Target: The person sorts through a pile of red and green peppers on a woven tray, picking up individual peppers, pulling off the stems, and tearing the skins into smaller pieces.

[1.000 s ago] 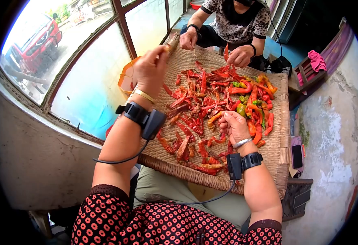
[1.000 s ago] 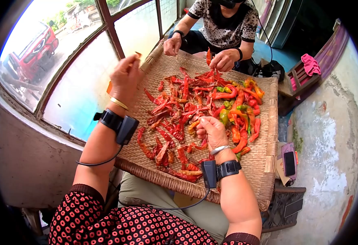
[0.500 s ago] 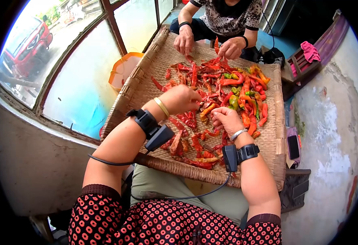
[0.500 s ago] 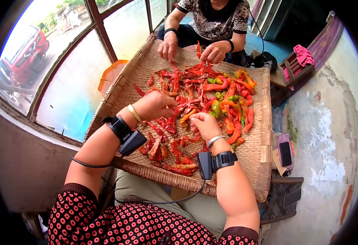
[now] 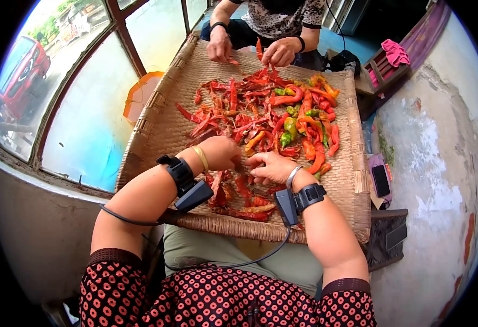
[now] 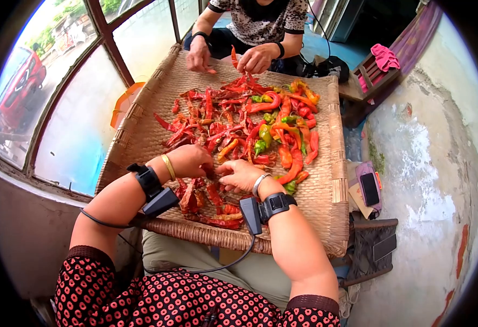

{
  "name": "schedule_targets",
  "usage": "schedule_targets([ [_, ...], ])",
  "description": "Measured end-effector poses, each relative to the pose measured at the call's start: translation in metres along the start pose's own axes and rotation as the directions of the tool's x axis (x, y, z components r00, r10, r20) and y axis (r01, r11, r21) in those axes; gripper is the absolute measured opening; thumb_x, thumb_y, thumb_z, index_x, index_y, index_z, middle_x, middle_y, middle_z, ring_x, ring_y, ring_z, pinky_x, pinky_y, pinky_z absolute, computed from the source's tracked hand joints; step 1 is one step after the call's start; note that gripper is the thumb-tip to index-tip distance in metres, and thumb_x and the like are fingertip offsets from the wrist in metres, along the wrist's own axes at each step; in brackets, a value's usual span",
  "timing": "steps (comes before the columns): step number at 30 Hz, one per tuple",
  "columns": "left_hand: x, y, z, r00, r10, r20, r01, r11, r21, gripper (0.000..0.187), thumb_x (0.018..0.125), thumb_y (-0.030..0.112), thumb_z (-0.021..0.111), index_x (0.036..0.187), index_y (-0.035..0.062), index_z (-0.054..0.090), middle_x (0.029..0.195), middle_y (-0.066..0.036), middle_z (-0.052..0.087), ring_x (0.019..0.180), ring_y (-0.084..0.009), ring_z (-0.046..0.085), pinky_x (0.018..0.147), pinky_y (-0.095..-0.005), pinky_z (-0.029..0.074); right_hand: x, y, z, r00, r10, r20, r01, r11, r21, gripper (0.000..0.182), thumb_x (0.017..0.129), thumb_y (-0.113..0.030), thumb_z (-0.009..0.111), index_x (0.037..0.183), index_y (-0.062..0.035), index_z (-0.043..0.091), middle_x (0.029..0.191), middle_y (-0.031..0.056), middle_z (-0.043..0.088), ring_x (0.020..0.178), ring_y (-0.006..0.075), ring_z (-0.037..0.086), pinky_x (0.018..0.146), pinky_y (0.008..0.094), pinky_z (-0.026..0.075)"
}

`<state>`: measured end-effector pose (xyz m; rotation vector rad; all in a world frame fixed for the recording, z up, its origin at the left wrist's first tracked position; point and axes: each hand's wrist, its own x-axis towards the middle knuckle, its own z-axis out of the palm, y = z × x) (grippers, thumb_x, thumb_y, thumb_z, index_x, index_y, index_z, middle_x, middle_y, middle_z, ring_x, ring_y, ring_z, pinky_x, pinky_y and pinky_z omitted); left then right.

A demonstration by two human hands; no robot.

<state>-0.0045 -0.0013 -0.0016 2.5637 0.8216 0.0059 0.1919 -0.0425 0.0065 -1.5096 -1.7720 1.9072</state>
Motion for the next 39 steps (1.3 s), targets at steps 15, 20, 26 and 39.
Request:
schedule_targets([
  [15,0.002,0.001,0.005,0.999,0.026,0.032,-0.029,0.994,0.106,0.021,0.065,0.012,0.061,0.085,0.0082,0.059,0.082,-0.01,0.057,0.078,-0.0271,0.055,0.068,-0.0366,0.045,0.012,0.015,-0.003,0.951,-0.231,-0.204,0.182,0.955,-0.235,0.033,0.069,-0.01,0.055,0.101,-0.0018,0.058,0.091,0.0126,0.061,0.084,0.0215,0.058,0.075,0.0295,0.046],
  [20,0.001,-0.001,0.005,0.997,0.079,-0.006,-0.078,0.992,0.094,0.017,0.065,0.012,0.06,0.081,0.0074,0.059,0.079,-0.009,0.055,0.075,-0.0271,0.055,0.066,-0.0364,0.045,0.013,0.014,-0.003,0.926,-0.241,-0.291,0.182,0.959,-0.217,0.031,0.067,-0.004,0.055,0.098,-0.0019,0.059,0.086,0.0114,0.062,0.079,0.0198,0.06,0.071,0.0288,0.047],
  [26,0.0,0.004,-0.001,0.994,0.101,-0.044,-0.098,0.993,0.066,0.012,0.066,0.012,0.058,0.077,0.0071,0.059,0.077,-0.009,0.057,0.075,-0.0266,0.056,0.066,-0.0354,0.046,0.011,0.007,-0.004,0.923,-0.192,-0.332,0.274,0.936,0.222,0.022,0.076,-0.001,0.051,0.098,0.0019,0.056,0.079,0.0051,0.058,0.067,0.01,0.056,0.065,0.0215,0.047],
  [39,-0.008,0.002,-0.032,0.946,-0.249,-0.209,0.083,0.807,-0.585,0.018,0.078,0.004,0.054,0.096,0.0007,0.058,0.072,-0.003,0.06,0.056,-0.0072,0.057,0.051,-0.0205,0.048,0.003,-0.002,-0.002,0.916,-0.201,-0.346,0.303,0.914,0.269,0.022,0.078,-0.007,0.056,0.099,0.0007,0.056,0.078,0.0021,0.058,0.064,0.0072,0.054,0.06,0.0206,0.046],
])
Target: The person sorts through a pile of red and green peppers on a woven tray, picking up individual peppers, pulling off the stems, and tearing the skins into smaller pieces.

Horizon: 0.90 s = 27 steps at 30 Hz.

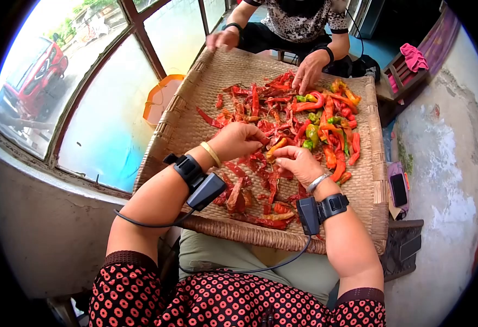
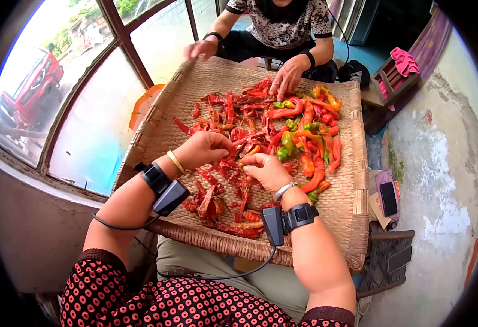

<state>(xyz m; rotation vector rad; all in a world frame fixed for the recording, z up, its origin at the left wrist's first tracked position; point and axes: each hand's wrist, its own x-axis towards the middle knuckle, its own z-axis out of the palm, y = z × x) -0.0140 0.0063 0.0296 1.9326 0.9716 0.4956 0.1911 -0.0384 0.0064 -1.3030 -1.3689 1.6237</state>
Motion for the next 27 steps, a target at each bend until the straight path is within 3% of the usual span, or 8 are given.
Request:
schedule_targets([
  [5,-0.005,0.013,-0.021,0.919,0.078,-0.386,-0.125,0.987,-0.096,0.011,0.08,0.003,0.054,0.09,-0.0009,0.057,0.07,-0.001,0.058,0.056,-0.0054,0.055,0.05,-0.0178,0.046,0.001,0.001,0.001,0.996,0.085,0.012,-0.084,0.995,-0.045,0.019,0.078,-0.009,0.058,0.095,-0.001,0.057,0.075,0.0012,0.058,0.061,0.0069,0.053,0.056,0.0213,0.047],
  [9,-0.022,0.035,-0.07,0.492,0.55,-0.675,-0.096,0.804,0.586,0.015,0.074,0.0,0.06,0.088,0.0038,0.061,0.069,-0.004,0.06,0.055,-0.0067,0.054,0.05,-0.0192,0.044,0.0,-0.002,0.0,0.994,0.111,-0.015,-0.111,0.994,0.006,0.017,0.079,-0.008,0.057,0.094,-0.0008,0.057,0.073,0.0016,0.058,0.059,0.0073,0.054,0.054,0.0214,0.048],
  [12,-0.024,0.02,-0.106,0.178,0.471,-0.864,-0.09,0.882,0.462,0.01,0.075,0.003,0.06,0.084,0.0052,0.061,0.062,-0.006,0.057,0.049,-0.0096,0.053,0.046,-0.0214,0.042,0.001,0.0,0.0,0.995,0.104,-0.013,-0.104,0.995,0.001,0.017,0.079,-0.008,0.056,0.094,-0.0005,0.057,0.073,0.0019,0.057,0.059,0.0073,0.054,0.053,0.0212,0.048],
  [16,-0.029,-0.041,-0.132,0.295,0.376,-0.878,0.572,0.667,0.478,0.036,0.074,0.017,0.057,0.108,0.0072,0.051,0.096,-0.014,0.057,0.083,-0.0303,0.056,0.073,-0.0379,0.045,0.001,-0.002,0.002,0.997,0.079,-0.016,-0.079,0.997,-0.022,0.017,0.079,-0.007,0.056,0.095,0.0,0.057,0.072,0.0021,0.057,0.059,0.0071,0.054,0.054,0.0213,0.048],
  [19,-0.018,-0.025,-0.102,0.476,0.257,-0.841,0.355,0.819,0.451,0.028,0.074,0.016,0.059,0.099,0.0046,0.057,0.088,-0.014,0.06,0.081,-0.0283,0.058,0.072,-0.0359,0.046,-0.001,-0.004,0.003,0.998,0.062,-0.027,-0.059,0.995,0.086,0.018,0.081,-0.009,0.054,0.095,0.0007,0.056,0.073,0.0033,0.057,0.058,0.0076,0.054,0.055,0.0218,0.048],
  [21,-0.017,0.021,-0.074,0.796,0.117,-0.594,0.09,0.948,0.306,0.022,0.072,0.014,0.06,0.091,0.0027,0.061,0.081,-0.014,0.062,0.073,-0.0263,0.06,0.067,-0.0324,0.048,0.001,-0.001,0.003,0.999,0.03,-0.018,-0.027,0.985,0.173,0.019,0.082,-0.01,0.053,0.097,-0.0002,0.056,0.074,0.0033,0.058,0.059,0.0078,0.055,0.054,0.0215,0.048],
  [23,-0.004,0.019,-0.048,0.879,0.346,-0.328,-0.219,0.904,0.366,0.017,0.073,0.01,0.06,0.089,0.0017,0.061,0.071,-0.01,0.062,0.06,-0.016,0.058,0.056,-0.0267,0.047,0.001,-0.001,0.001,1.0,0.011,0.014,-0.014,0.964,0.266,0.019,0.083,-0.012,0.052,0.099,-0.0021,0.055,0.079,0.0026,0.058,0.066,0.0082,0.056,0.059,0.0234,0.049],
  [27,-0.003,0.021,-0.003,0.953,0.301,-0.036,-0.28,0.919,0.279,0.026,0.071,0.014,0.065,0.094,0.003,0.059,0.076,-0.01,0.061,0.064,-0.0154,0.059,0.059,-0.027,0.047,-0.002,-0.002,0.002,0.999,-0.029,0.035,0.012,0.913,0.407,0.021,0.084,-0.012,0.051,0.102,-0.0019,0.053,0.084,0.0033,0.058,0.071,0.0106,0.056,0.065,0.0262,0.049],
])
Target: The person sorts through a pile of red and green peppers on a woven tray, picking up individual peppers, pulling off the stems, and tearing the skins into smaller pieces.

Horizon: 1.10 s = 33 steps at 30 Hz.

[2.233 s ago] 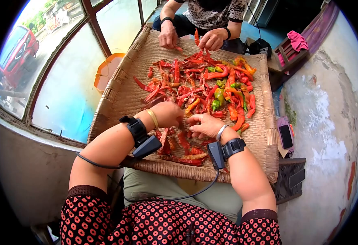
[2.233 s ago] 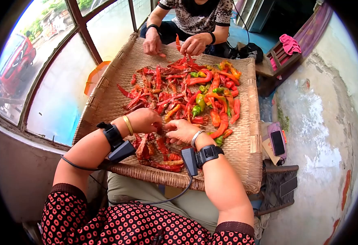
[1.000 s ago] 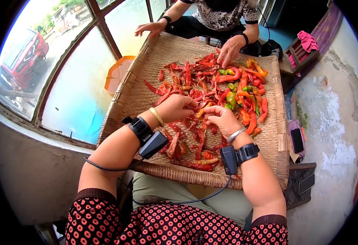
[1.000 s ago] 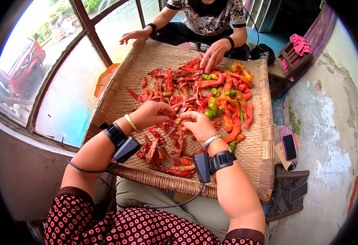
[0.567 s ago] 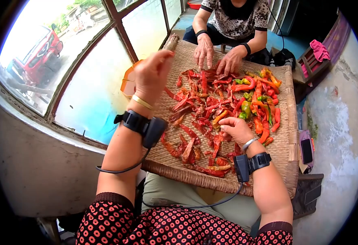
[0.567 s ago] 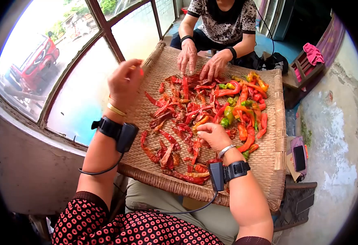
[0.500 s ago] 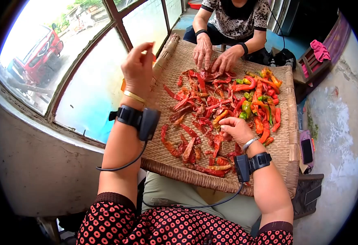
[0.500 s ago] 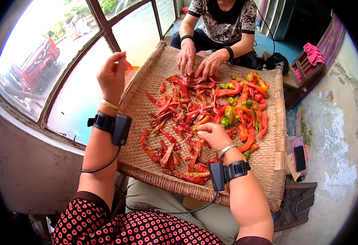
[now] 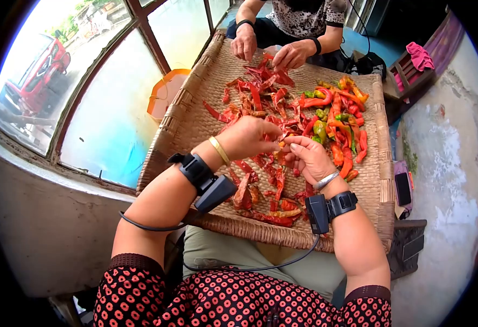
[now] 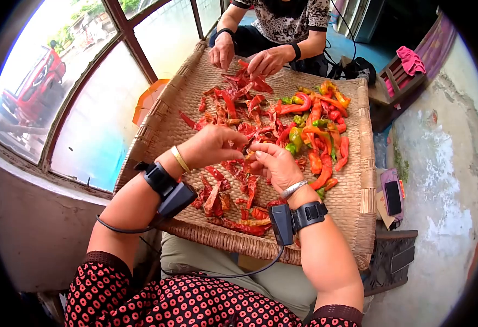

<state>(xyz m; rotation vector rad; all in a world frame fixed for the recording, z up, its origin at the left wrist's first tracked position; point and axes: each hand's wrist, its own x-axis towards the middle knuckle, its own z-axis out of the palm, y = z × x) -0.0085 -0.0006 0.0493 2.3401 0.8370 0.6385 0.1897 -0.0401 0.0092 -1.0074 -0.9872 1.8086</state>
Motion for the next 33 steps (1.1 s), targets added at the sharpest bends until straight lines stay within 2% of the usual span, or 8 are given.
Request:
schedule_targets([
  [1,0.0,0.008,0.001,0.979,-0.132,0.154,0.131,0.991,0.02,0.035,0.07,0.015,0.068,0.101,0.0036,0.056,0.08,-0.01,0.061,0.068,-0.0158,0.06,0.062,-0.0274,0.047,0.0,0.0,0.001,1.0,-0.013,0.026,0.011,0.997,0.077,0.023,0.084,-0.012,0.05,0.104,-0.0017,0.051,0.086,0.0039,0.057,0.072,0.0116,0.057,0.067,0.0272,0.049],
  [7,-0.001,0.001,0.02,0.975,-0.191,0.113,0.217,0.931,-0.293,0.05,0.071,0.016,0.068,0.114,0.0006,0.045,0.089,-0.011,0.062,0.075,-0.0149,0.06,0.067,-0.0256,0.048,0.003,0.002,-0.002,0.999,-0.028,0.047,0.018,0.979,0.202,0.026,0.085,-0.009,0.047,0.11,-0.0011,0.046,0.095,0.0075,0.056,0.078,0.0157,0.058,0.071,0.0312,0.05],
  [10,-0.001,0.009,0.022,0.972,-0.222,0.077,0.235,0.926,-0.295,0.051,0.072,0.015,0.067,0.114,-0.0016,0.044,0.088,-0.011,0.062,0.077,-0.0132,0.059,0.067,-0.0258,0.048,0.004,0.003,-0.002,0.998,-0.047,0.037,0.038,0.974,0.222,0.025,0.085,-0.009,0.047,0.108,-0.0012,0.046,0.093,0.0085,0.056,0.081,0.0177,0.059,0.071,0.0313,0.049],
  [20,-0.002,-0.003,0.017,0.936,-0.312,0.16,0.351,0.854,-0.385,0.028,0.073,0.007,0.065,0.099,-0.0011,0.057,0.08,-0.004,0.062,0.068,-0.0071,0.057,0.059,-0.0202,0.047,0.001,-0.001,0.006,0.999,-0.051,-0.015,0.053,0.976,0.211,0.02,0.084,-0.012,0.049,0.101,-0.0022,0.05,0.085,0.0067,0.058,0.071,0.0138,0.059,0.064,0.0271,0.05],
  [24,-0.002,0.0,-0.008,0.921,-0.095,-0.377,0.116,0.993,0.031,0.019,0.071,0.005,0.065,0.09,0.0054,0.061,0.076,-0.004,0.058,0.058,-0.0076,0.051,0.052,-0.0203,0.043,0.003,0.0,-0.005,0.998,-0.031,-0.049,0.039,0.985,0.168,0.022,0.085,-0.013,0.048,0.102,-0.0011,0.05,0.079,0.0063,0.06,0.066,0.0125,0.058,0.059,0.0256,0.05],
  [26,-0.001,-0.004,-0.034,0.806,0.116,-0.581,0.072,0.954,0.29,0.017,0.072,0.006,0.064,0.088,0.0064,0.061,0.076,-0.004,0.059,0.058,-0.0079,0.052,0.051,-0.021,0.043,0.003,0.001,-0.005,0.994,-0.027,-0.104,0.042,0.988,0.148,0.02,0.085,-0.013,0.048,0.1,-0.0013,0.052,0.076,0.0048,0.059,0.063,0.0106,0.058,0.056,0.0234,0.049],
  [30,-0.014,-0.022,-0.09,0.463,0.23,-0.856,0.352,0.839,0.416,0.017,0.074,0.013,0.063,0.091,0.0086,0.061,0.08,-0.006,0.06,0.061,-0.0116,0.057,0.053,-0.0232,0.045,0.005,0.001,-0.004,0.99,-0.025,-0.142,0.039,0.995,0.097,0.019,0.084,-0.014,0.049,0.098,-0.0017,0.054,0.074,0.0031,0.06,0.06,0.0085,0.057,0.052,0.0209,0.048],
  [33,-0.034,-0.074,-0.115,0.496,0.006,-0.868,0.679,0.621,0.392,0.034,0.072,0.015,0.063,0.104,0.0054,0.054,0.103,-0.012,0.054,0.091,-0.0247,0.056,0.078,-0.0332,0.046,0.003,0.001,-0.001,0.991,-0.024,-0.13,0.032,0.998,0.063,0.019,0.084,-0.014,0.05,0.097,-0.0017,0.054,0.075,0.0032,0.059,0.059,0.0081,0.056,0.052,0.0206,0.048],
])
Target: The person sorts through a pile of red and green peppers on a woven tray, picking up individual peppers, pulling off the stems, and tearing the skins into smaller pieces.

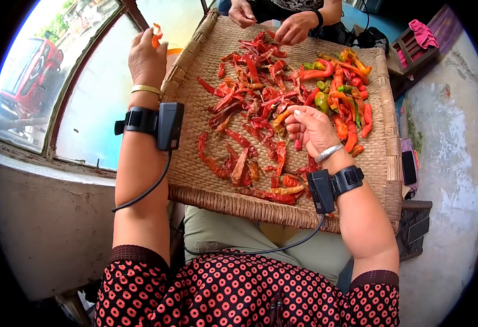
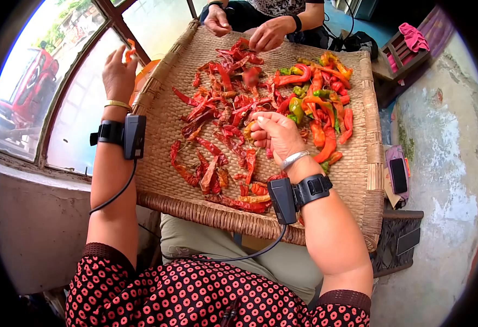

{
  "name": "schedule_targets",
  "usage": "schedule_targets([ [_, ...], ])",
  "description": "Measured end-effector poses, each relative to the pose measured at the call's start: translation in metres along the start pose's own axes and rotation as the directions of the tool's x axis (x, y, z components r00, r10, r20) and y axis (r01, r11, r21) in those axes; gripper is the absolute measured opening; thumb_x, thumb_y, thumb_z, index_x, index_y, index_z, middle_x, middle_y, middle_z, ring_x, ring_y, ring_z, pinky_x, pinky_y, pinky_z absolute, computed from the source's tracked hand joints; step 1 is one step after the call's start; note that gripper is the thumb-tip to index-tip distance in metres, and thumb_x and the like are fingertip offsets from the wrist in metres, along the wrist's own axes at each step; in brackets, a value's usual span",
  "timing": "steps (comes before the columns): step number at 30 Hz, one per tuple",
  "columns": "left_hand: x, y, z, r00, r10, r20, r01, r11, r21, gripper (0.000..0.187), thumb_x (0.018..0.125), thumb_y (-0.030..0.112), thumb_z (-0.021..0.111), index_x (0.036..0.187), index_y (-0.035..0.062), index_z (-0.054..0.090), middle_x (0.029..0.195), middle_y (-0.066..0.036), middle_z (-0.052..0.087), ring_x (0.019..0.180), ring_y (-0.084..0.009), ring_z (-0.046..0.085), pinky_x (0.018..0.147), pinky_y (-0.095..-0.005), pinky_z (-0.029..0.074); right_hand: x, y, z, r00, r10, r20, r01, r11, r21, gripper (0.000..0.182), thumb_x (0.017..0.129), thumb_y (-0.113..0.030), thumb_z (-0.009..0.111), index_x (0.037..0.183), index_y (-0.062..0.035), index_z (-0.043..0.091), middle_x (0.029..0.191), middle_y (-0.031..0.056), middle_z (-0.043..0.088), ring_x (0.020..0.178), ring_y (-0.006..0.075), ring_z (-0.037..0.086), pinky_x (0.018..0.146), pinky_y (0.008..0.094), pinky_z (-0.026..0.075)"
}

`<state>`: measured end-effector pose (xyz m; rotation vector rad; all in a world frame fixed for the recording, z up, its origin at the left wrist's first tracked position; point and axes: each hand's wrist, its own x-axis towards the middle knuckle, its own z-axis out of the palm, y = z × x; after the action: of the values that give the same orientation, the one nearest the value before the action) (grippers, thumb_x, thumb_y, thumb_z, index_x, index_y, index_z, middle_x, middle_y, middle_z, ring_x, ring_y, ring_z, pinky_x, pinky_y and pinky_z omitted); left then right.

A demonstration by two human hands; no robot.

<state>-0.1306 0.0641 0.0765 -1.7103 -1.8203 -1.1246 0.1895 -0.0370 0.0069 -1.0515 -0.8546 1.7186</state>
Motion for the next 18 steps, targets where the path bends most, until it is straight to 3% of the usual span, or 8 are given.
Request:
schedule_targets([
  [1,-0.006,-0.003,0.003,0.996,-0.041,0.079,0.03,0.989,0.143,0.042,0.071,0.018,0.063,0.109,0.0033,0.051,0.111,-0.015,0.05,0.097,-0.0271,0.052,0.081,-0.0329,0.045,0.0,0.0,0.001,1.0,-0.006,0.006,0.006,1.0,-0.026,0.018,0.084,-0.014,0.05,0.097,-0.0016,0.054,0.075,0.0033,0.059,0.059,0.008,0.056,0.053,0.0205,0.048],
  [3,-0.016,0.003,0.01,0.974,-0.08,0.211,0.074,0.997,0.038,0.044,0.071,0.019,0.064,0.11,0.0035,0.051,0.112,-0.014,0.05,0.099,-0.0268,0.051,0.082,-0.0323,0.044,0.001,-0.001,0.001,1.0,0.008,-0.011,-0.009,0.999,-0.031,0.017,0.083,-0.014,0.051,0.095,-0.0019,0.055,0.075,0.0027,0.058,0.059,0.0079,0.055,0.052,0.0201,0.047],
  [6,-0.041,0.059,-0.001,0.801,0.217,0.558,0.021,0.921,-0.389,0.028,0.075,0.018,0.059,0.101,0.007,0.059,0.094,-0.012,0.061,0.085,-0.0249,0.058,0.077,-0.0313,0.046,0.001,-0.005,-0.001,0.996,0.02,-0.09,-0.049,0.938,-0.342,0.016,0.083,-0.016,0.051,0.093,-0.0032,0.056,0.073,0.0027,0.057,0.058,0.0092,0.054,0.049,0.0207,0.045],
  [7,-0.049,0.07,0.009,0.682,0.427,0.594,-0.146,0.875,-0.462,0.026,0.072,0.014,0.064,0.096,0.004,0.06,0.083,-0.009,0.063,0.072,-0.0193,0.059,0.068,-0.0286,0.048,0.0,-0.007,-0.003,0.995,0.028,-0.092,-0.058,0.936,-0.346,0.016,0.083,-0.016,0.051,0.093,-0.0032,0.056,0.073,0.0027,0.057,0.058,0.0092,0.054,0.049,0.0207,0.045],
  [10,-0.076,0.106,0.0,0.035,0.703,0.71,0.066,0.708,-0.704,0.021,0.073,0.016,0.063,0.091,0.0051,0.062,0.078,-0.007,0.063,0.068,-0.0156,0.059,0.064,-0.0271,0.047,-0.002,-0.014,-0.01,0.94,0.334,0.067,-0.196,0.692,-0.695,0.022,0.084,-0.019,0.049,0.094,-0.0015,0.057,0.072,0.0053,0.059,0.058,0.0107,0.057,0.048,0.0215,0.047],
  [13,-0.107,0.12,-0.008,-0.504,0.533,0.679,0.263,0.844,-0.467,0.021,0.078,0.018,0.059,0.092,0.0027,0.061,0.073,-0.005,0.061,0.066,-0.0104,0.057,0.058,-0.0249,0.048,-0.018,-0.024,0.003,0.751,0.64,0.163,-0.273,0.525,-0.806,0.024,0.084,-0.021,0.05,0.094,-0.0009,0.059,0.07,0.0066,0.06,0.057,0.0118,0.058,0.048,0.0218,0.048],
  [15,-0.122,0.126,-0.012,-0.685,0.464,0.562,0.288,0.881,-0.376,0.024,0.08,0.019,0.056,0.098,0.0025,0.059,0.078,-0.005,0.061,0.07,-0.0105,0.057,0.058,-0.0244,0.047,-0.021,-0.015,0.005,0.668,0.713,0.211,-0.234,0.47,-0.851,0.027,0.083,-0.023,0.051,0.097,-0.0007,0.059,0.07,0.0069,0.061,0.057,0.013,0.059,0.049,0.0229,0.048],
  [18,-0.145,0.131,-0.009,-0.714,0.539,0.446,0.377,0.834,-0.404,0.029,0.082,0.019,0.052,0.106,0.0025,0.056,0.085,-0.006,0.06,0.074,-0.0113,0.056,0.063,-0.0252,0.046,-0.023,-0.008,0.012,0.571,0.782,0.25,-0.232,0.445,-0.865,0.028,0.082,-0.023,0.051,0.093,0.0004,0.06,0.072,0.0086,0.062,0.058,0.0145,0.06,0.05,0.0246,0.048],
])
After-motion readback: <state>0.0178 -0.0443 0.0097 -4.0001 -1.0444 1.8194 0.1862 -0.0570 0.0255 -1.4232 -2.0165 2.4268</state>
